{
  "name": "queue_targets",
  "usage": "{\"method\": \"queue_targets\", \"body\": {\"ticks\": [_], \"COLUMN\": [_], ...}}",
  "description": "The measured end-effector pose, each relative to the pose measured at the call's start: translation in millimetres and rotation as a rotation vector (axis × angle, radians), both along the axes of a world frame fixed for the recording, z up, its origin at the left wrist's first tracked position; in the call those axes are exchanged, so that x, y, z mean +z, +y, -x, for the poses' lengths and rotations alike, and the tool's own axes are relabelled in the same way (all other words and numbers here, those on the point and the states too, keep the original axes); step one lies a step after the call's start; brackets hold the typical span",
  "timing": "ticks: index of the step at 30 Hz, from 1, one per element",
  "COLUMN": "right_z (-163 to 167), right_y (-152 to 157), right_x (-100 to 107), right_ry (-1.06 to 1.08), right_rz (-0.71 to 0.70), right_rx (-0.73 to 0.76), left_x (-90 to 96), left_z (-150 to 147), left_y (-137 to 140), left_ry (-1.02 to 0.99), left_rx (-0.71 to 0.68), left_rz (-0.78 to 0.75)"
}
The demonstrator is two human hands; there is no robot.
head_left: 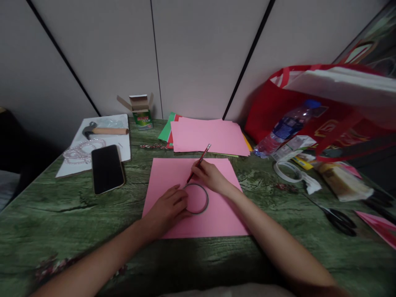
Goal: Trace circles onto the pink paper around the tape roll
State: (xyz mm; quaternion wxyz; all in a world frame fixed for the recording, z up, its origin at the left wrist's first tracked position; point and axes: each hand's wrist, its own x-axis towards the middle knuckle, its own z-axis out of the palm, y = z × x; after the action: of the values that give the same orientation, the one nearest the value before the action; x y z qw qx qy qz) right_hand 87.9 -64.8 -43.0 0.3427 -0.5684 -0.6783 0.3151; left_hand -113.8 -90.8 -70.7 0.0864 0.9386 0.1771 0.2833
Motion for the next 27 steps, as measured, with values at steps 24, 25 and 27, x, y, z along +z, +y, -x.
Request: {"method": "queue_targets", "body": {"ticks": [24, 25, 27], "right_z": [-8.1, -2.2, 8.1], "right_y": [-1.1, 1.5, 5.4], "right_x": [-2.2, -0.7, 3.0], "right_ry": [0.344, 0.341, 0.287], "right_rz": [0.006, 0.008, 0.018], "right_rx": [-0.030, -0.019, -0.001], "left_x": [5.7, 6.1, 6.4], "left_z": [-1.7, -1.7, -1.8], "left_y": [-2.3, -2.8, -3.6], "left_ry": [0.116, 0.125, 0.137], "left_rx": [0.025, 0.029, 0.034], "left_rz": [-0.038, -0.041, -0.047]}}
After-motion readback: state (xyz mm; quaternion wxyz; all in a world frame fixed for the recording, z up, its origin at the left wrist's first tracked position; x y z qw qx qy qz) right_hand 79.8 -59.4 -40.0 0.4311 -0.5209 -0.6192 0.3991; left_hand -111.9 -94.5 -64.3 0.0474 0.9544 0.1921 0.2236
